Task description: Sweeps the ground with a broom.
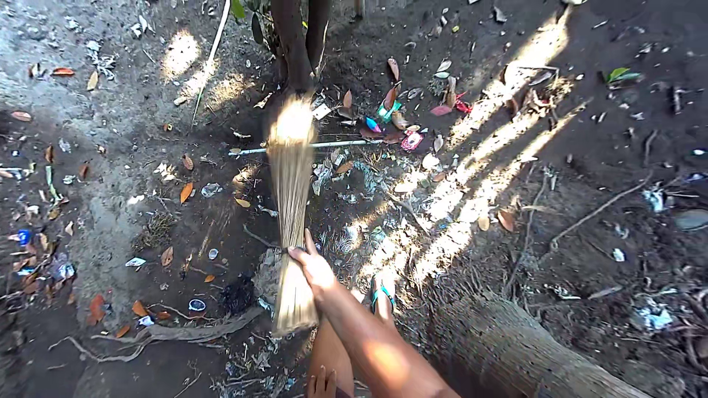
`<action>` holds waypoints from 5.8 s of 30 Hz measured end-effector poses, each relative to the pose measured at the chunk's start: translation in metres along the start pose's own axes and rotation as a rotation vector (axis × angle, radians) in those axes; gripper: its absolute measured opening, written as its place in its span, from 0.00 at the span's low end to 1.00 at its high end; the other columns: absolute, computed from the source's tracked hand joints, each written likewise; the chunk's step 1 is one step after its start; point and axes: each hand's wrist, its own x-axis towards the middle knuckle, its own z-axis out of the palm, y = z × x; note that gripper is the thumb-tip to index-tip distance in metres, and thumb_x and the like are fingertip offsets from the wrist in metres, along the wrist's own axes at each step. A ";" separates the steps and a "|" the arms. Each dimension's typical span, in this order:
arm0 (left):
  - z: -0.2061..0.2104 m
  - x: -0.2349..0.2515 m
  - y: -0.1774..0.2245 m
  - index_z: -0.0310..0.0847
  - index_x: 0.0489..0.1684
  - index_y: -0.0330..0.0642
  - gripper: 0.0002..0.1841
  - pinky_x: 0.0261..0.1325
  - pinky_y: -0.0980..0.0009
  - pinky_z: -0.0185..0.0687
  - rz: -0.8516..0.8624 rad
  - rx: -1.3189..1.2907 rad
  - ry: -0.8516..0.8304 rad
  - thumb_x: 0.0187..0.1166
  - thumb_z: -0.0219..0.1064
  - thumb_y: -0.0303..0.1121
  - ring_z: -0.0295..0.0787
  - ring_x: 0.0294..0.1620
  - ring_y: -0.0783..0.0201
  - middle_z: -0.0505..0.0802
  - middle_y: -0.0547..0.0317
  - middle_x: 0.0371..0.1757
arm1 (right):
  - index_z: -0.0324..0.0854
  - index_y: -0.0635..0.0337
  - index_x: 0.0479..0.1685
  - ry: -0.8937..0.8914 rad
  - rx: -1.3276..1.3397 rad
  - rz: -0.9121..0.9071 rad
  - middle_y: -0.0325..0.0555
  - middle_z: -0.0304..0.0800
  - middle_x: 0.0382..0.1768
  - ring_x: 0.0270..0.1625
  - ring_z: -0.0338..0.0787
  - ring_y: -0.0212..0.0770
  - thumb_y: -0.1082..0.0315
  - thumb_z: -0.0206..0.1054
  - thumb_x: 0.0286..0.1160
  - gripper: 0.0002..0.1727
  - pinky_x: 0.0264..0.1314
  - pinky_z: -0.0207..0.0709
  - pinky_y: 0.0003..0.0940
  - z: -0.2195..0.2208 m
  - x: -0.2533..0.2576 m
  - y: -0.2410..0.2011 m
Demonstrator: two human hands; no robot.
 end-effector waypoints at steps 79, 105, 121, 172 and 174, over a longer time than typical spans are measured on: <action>0.023 0.006 0.070 0.55 0.96 0.60 0.52 0.83 0.42 0.67 -0.134 0.322 0.133 0.68 0.69 0.69 0.59 0.93 0.50 0.59 0.61 0.96 | 0.32 0.36 0.97 0.345 -0.002 -0.044 0.57 0.84 0.60 0.47 0.91 0.48 0.64 0.58 0.87 0.45 0.49 0.88 0.47 -0.347 -0.274 -0.036; 0.046 0.005 0.074 0.57 0.95 0.55 0.53 0.81 0.39 0.68 -0.129 0.255 0.167 0.67 0.73 0.67 0.63 0.90 0.44 0.62 0.54 0.95 | 0.61 0.59 0.86 0.667 -0.163 -0.100 0.60 0.81 0.70 0.66 0.85 0.49 0.57 0.64 0.85 0.33 0.68 0.79 0.47 -0.452 -0.137 -0.121; 0.064 -0.003 0.059 0.57 0.95 0.55 0.52 0.81 0.39 0.68 -0.139 0.018 0.183 0.67 0.73 0.66 0.61 0.92 0.45 0.61 0.55 0.95 | 0.69 0.60 0.78 0.369 -0.175 -0.008 0.56 0.86 0.57 0.52 0.88 0.43 0.59 0.60 0.88 0.25 0.55 0.82 0.42 -0.269 -0.105 -0.075; 0.165 -0.074 -0.259 0.66 0.88 0.40 0.34 0.93 0.52 0.55 -0.027 -1.588 0.240 0.85 0.64 0.46 0.63 0.91 0.48 0.70 0.40 0.89 | 0.33 0.40 0.98 -0.253 -1.670 0.144 0.63 0.62 0.87 0.77 0.80 0.58 0.64 0.69 0.79 0.53 0.74 0.77 0.59 0.199 -0.088 0.265; 0.164 -0.073 -0.262 0.65 0.89 0.39 0.34 0.93 0.51 0.54 -0.036 -1.610 0.240 0.85 0.64 0.46 0.61 0.92 0.47 0.69 0.38 0.90 | 0.30 0.36 0.98 -0.332 -1.653 0.186 0.61 0.60 0.88 0.77 0.80 0.58 0.64 0.70 0.76 0.56 0.73 0.78 0.60 0.192 -0.121 0.260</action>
